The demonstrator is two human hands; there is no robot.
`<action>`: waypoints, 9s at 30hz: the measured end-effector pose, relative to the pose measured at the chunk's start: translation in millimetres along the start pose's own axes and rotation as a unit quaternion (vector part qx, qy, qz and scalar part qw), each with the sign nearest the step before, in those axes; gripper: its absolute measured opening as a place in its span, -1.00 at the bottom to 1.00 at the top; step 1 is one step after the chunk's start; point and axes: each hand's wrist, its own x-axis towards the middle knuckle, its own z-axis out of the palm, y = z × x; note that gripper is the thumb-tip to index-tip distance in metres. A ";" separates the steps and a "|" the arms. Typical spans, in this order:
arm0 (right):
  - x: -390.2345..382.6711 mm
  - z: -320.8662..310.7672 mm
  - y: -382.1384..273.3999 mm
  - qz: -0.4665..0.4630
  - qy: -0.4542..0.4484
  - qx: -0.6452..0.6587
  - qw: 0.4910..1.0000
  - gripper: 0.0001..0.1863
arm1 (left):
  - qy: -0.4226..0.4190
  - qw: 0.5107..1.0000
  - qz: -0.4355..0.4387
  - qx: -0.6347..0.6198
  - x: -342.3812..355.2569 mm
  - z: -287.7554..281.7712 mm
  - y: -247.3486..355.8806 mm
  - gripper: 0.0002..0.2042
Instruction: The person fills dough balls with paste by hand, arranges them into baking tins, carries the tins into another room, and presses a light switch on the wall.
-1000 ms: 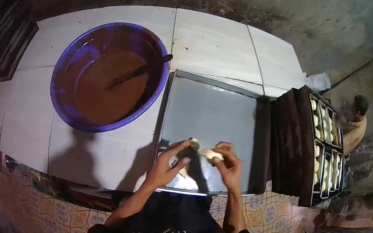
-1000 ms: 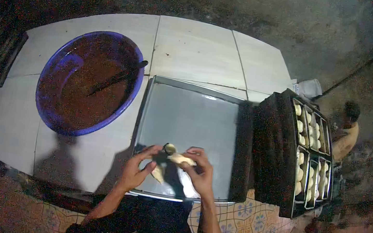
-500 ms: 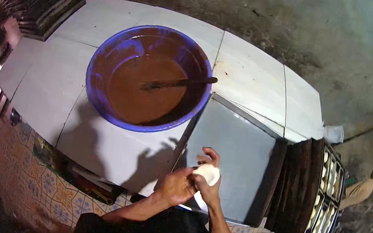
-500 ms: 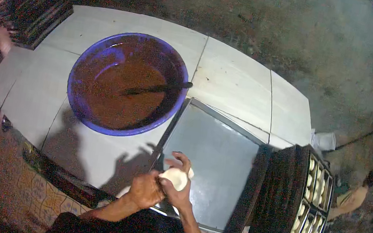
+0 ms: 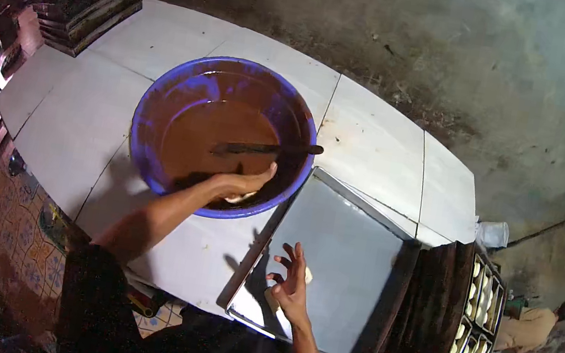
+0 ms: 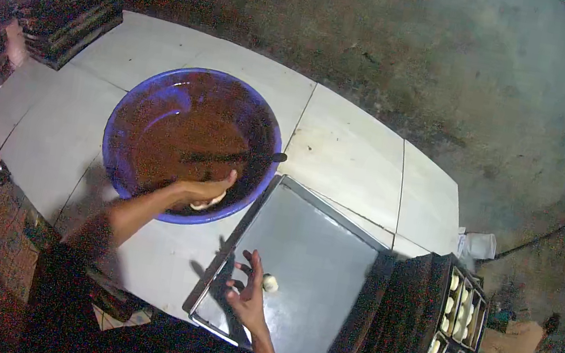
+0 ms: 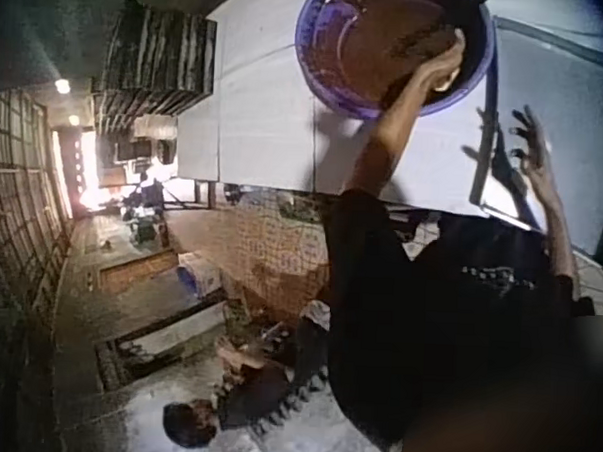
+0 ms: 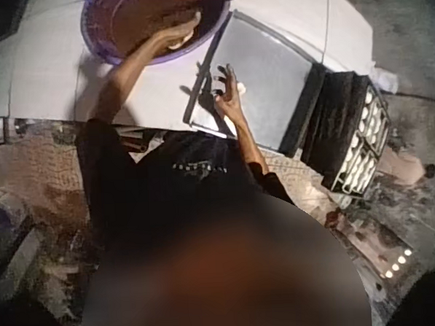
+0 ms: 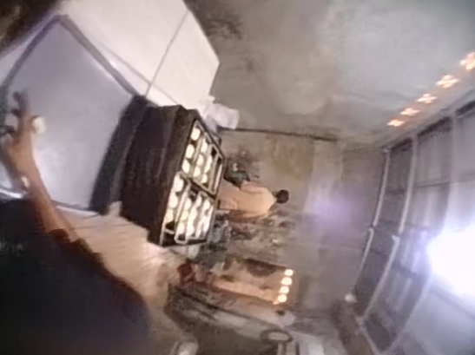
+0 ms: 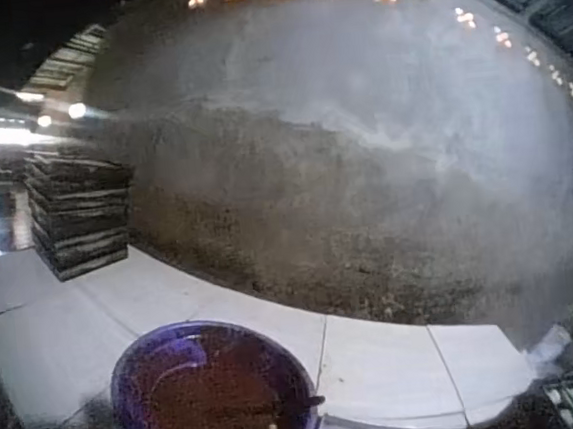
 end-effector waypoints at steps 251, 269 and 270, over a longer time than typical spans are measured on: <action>-384.0 -243.9 -262.1 -0.104 0.248 -0.592 0.760 -0.57 | -0.253 0.843 0.361 -0.307 -306.3 394.2 66.1 -0.51; -375.4 -685.8 -333.3 0.148 0.307 -0.648 0.682 -0.52 | 0.022 0.871 0.231 -0.434 -163.0 547.3 241.8 -0.37; -367.8 -697.9 -322.7 0.117 0.322 -0.624 0.702 -0.56 | 0.034 0.880 0.214 -0.423 -170.0 541.7 242.2 -0.35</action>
